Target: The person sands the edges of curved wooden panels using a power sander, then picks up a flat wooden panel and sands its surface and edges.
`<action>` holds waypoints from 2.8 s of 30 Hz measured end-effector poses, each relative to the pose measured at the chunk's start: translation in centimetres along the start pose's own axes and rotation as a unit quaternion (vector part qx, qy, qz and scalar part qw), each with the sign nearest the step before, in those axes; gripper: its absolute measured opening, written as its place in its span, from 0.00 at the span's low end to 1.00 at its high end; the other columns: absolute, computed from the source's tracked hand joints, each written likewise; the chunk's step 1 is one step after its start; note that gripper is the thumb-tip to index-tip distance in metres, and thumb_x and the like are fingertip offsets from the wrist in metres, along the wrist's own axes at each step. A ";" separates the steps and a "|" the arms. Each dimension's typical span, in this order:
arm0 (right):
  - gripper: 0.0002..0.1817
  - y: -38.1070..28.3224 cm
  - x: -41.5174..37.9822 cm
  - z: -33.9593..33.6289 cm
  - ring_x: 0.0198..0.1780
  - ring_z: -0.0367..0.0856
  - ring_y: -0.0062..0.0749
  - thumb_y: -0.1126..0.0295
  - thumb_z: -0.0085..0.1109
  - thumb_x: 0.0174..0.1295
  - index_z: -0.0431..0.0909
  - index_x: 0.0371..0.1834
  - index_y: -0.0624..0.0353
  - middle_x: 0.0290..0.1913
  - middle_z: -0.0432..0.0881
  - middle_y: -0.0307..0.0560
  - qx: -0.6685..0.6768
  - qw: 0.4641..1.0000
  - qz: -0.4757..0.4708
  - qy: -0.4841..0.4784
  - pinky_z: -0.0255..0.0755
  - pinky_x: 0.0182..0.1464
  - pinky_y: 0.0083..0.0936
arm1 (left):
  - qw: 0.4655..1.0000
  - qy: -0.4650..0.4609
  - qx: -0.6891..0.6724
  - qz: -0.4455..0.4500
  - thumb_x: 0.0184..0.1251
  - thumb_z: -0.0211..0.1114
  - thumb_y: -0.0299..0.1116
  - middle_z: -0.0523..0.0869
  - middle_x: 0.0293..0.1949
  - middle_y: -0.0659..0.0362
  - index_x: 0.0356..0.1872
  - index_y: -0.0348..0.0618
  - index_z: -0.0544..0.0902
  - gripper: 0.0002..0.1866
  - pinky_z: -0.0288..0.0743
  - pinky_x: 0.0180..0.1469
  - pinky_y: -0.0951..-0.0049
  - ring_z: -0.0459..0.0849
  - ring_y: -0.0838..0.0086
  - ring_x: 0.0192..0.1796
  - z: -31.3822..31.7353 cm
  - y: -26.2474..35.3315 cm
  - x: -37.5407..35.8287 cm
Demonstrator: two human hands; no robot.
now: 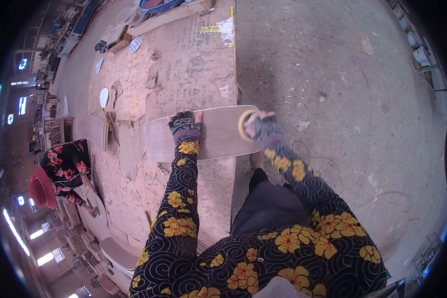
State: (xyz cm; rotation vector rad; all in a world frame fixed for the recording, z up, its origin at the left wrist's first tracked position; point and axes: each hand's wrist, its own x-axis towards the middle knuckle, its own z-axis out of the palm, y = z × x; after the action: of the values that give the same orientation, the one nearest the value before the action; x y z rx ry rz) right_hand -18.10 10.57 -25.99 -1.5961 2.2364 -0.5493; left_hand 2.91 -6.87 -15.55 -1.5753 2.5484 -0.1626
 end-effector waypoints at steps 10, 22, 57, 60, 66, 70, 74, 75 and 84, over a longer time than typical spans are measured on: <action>0.30 -0.8 2.7 -9.6 0.61 0.71 0.56 0.51 0.68 0.57 0.72 0.61 0.47 0.57 0.73 0.58 0.157 0.972 0.159 -0.076 0.71 0.61 0.46 | 1.000 -0.001 -0.018 -0.006 0.74 0.51 0.61 0.79 0.64 0.57 0.63 0.51 0.79 0.29 0.43 0.79 0.43 0.67 0.60 0.72 0.3 -0.1 -0.1; 0.29 -1.0 6.9 -5.6 0.62 0.74 0.55 0.49 0.60 0.65 0.73 0.62 0.56 0.63 0.71 0.55 -0.044 0.966 0.135 -0.216 0.71 0.65 0.41 | 1.000 0.002 -0.031 -0.004 0.74 0.51 0.61 0.78 0.63 0.57 0.62 0.50 0.80 0.29 0.44 0.79 0.43 0.67 0.58 0.73 -0.2 0.2 -0.1; 0.27 -0.1 -2.3 -4.4 0.58 0.73 0.55 0.52 0.69 0.58 0.76 0.56 0.54 0.59 0.70 0.60 0.135 0.986 0.097 0.030 0.71 0.61 0.44 | 1.000 -0.027 -0.012 -0.004 0.76 0.46 0.63 0.77 0.66 0.56 0.65 0.51 0.77 0.32 0.43 0.79 0.44 0.66 0.57 0.74 -0.5 0.4 0.0; 0.31 2.6 -0.1 -3.5 0.58 0.76 0.58 0.54 0.72 0.57 0.72 0.58 0.57 0.59 0.70 0.63 0.020 0.998 0.052 0.024 0.75 0.58 0.44 | 0.999 -0.034 -0.006 -0.002 0.76 0.46 0.62 0.77 0.66 0.56 0.65 0.51 0.77 0.32 0.44 0.79 0.45 0.66 0.57 0.73 -0.8 0.5 -0.1; 0.33 1.9 1.3 -7.3 0.58 0.79 0.58 0.54 0.73 0.56 0.69 0.59 0.57 0.60 0.73 0.64 0.179 0.948 0.262 -0.011 0.77 0.59 0.44 | 1.000 -0.024 -0.007 0.001 0.76 0.46 0.61 0.77 0.66 0.56 0.64 0.50 0.77 0.31 0.45 0.78 0.45 0.67 0.57 0.72 -1.1 0.7 -0.2; 0.30 2.6 0.6 -6.5 0.56 0.80 0.58 0.55 0.72 0.58 0.70 0.58 0.54 0.60 0.70 0.62 0.105 0.973 0.206 0.022 0.79 0.56 0.44 | 1.000 -0.028 -0.013 -0.001 0.76 0.47 0.61 0.77 0.65 0.57 0.64 0.50 0.78 0.30 0.45 0.78 0.45 0.68 0.58 0.72 -1.5 0.7 -0.4; 0.31 4.4 0.0 -4.6 0.57 0.78 0.61 0.54 0.72 0.57 0.69 0.60 0.52 0.61 0.69 0.63 0.052 0.991 0.106 0.055 0.77 0.57 0.48 | 1.000 -0.028 -0.013 -0.002 0.76 0.47 0.61 0.78 0.65 0.57 0.64 0.50 0.78 0.30 0.45 0.79 0.46 0.68 0.59 0.72 -1.7 0.9 0.0; 0.32 4.9 -0.6 -3.4 0.57 0.79 0.61 0.54 0.72 0.57 0.68 0.60 0.52 0.61 0.69 0.63 -0.037 0.996 0.010 0.078 0.77 0.57 0.48 | 0.999 -0.028 -0.015 -0.004 0.76 0.47 0.61 0.78 0.65 0.57 0.64 0.50 0.78 0.30 0.45 0.79 0.46 0.68 0.59 0.71 -1.6 0.9 -0.3; 0.33 1.5 0.2 -6.5 0.61 0.75 0.57 0.51 0.69 0.59 0.67 0.62 0.54 0.57 0.73 0.63 0.120 0.980 0.157 -0.035 0.74 0.61 0.47 | 0.999 -0.034 -0.009 -0.003 0.76 0.46 0.62 0.77 0.66 0.56 0.65 0.51 0.77 0.31 0.45 0.79 0.46 0.67 0.58 0.73 -0.9 0.6 -0.1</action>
State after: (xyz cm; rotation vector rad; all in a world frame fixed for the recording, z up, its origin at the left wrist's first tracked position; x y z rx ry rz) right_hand -22.52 11.60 -21.12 -1.1017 2.2119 -0.6332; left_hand 2.28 -6.54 -14.71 -1.5677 2.5014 -0.0845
